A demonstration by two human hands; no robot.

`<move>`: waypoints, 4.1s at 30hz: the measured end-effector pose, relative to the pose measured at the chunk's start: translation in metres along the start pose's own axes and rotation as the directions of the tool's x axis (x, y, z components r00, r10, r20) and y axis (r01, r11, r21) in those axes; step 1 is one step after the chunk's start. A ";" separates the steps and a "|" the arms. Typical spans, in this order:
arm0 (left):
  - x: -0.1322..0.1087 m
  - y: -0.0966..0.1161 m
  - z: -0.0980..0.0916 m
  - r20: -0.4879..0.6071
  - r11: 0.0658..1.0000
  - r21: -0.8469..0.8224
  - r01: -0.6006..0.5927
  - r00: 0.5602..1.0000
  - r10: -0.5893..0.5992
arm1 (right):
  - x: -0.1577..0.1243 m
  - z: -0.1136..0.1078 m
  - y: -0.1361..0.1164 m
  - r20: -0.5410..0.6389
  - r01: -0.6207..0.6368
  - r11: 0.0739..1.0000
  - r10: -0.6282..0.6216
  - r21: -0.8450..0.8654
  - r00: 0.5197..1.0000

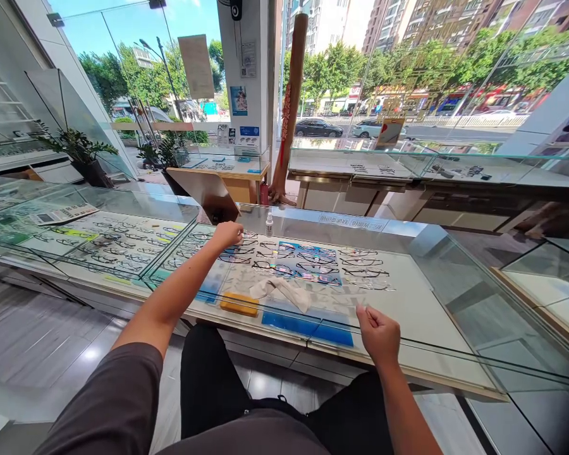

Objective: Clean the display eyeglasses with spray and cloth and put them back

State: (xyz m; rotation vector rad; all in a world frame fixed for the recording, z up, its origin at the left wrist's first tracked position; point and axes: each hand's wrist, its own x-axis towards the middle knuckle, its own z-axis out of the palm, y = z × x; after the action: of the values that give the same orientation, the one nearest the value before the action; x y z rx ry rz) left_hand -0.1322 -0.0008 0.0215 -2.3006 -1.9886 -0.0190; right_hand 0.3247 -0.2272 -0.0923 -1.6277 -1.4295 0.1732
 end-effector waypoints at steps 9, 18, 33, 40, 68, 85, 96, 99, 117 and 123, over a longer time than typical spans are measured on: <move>0.019 0.006 0.001 0.095 0.998 -0.013 0.055 0.994 -0.053 | -0.001 -0.001 -0.007 -0.025 0.022 1.000 -0.022 0.007 0.999; 0.020 0.007 -0.002 0.046 0.990 -0.093 0.103 0.994 -0.099 | -0.002 0.000 -0.005 -0.004 0.009 1.000 -0.009 0.029 1.000; -0.042 0.060 -0.054 -0.420 0.537 -0.803 -0.259 0.885 -0.201 | 0.036 0.000 -0.069 0.084 0.007 0.925 -0.042 0.380 0.996; -0.035 0.135 -0.047 -0.370 -0.027 -0.929 -0.370 0.929 -0.027 | 0.115 0.045 -0.144 0.106 0.181 0.842 -0.269 0.508 0.957; -0.038 0.171 0.003 -0.261 -0.187 -0.948 -0.258 0.965 -0.011 | 0.132 0.077 -0.136 0.252 0.029 0.805 -0.219 0.592 0.942; -0.045 0.177 0.003 -0.306 0.015 -0.952 -0.305 0.952 -0.013 | 0.136 0.081 -0.128 -0.310 0.424 0.903 -0.387 0.061 0.869; -0.046 0.179 0.004 -0.315 0.016 -0.949 -0.315 0.949 -0.005 | 0.137 0.083 -0.127 -0.257 0.443 0.895 -0.418 0.044 0.871; -0.046 0.179 0.005 -0.303 -0.007 -0.953 -0.303 0.953 -0.010 | 0.138 0.083 -0.126 -0.250 0.455 0.890 -0.436 0.021 0.864; -0.038 0.173 0.005 -0.290 -0.055 -0.953 -0.298 0.951 -0.110 | 0.138 0.082 -0.125 -0.135 0.350 0.937 -0.345 0.011 0.929; -0.033 0.166 0.002 -0.270 -0.160 -0.937 -0.310 0.935 -0.230 | 0.137 0.087 -0.121 -0.060 0.284 0.959 -0.284 -0.003 0.957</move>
State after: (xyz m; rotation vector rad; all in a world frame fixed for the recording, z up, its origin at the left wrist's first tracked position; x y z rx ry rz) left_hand 0.0270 -0.0563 0.0056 -2.3563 -1.6439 -2.8190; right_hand 0.2270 -0.0793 0.0050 -1.3920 -1.5958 -0.0371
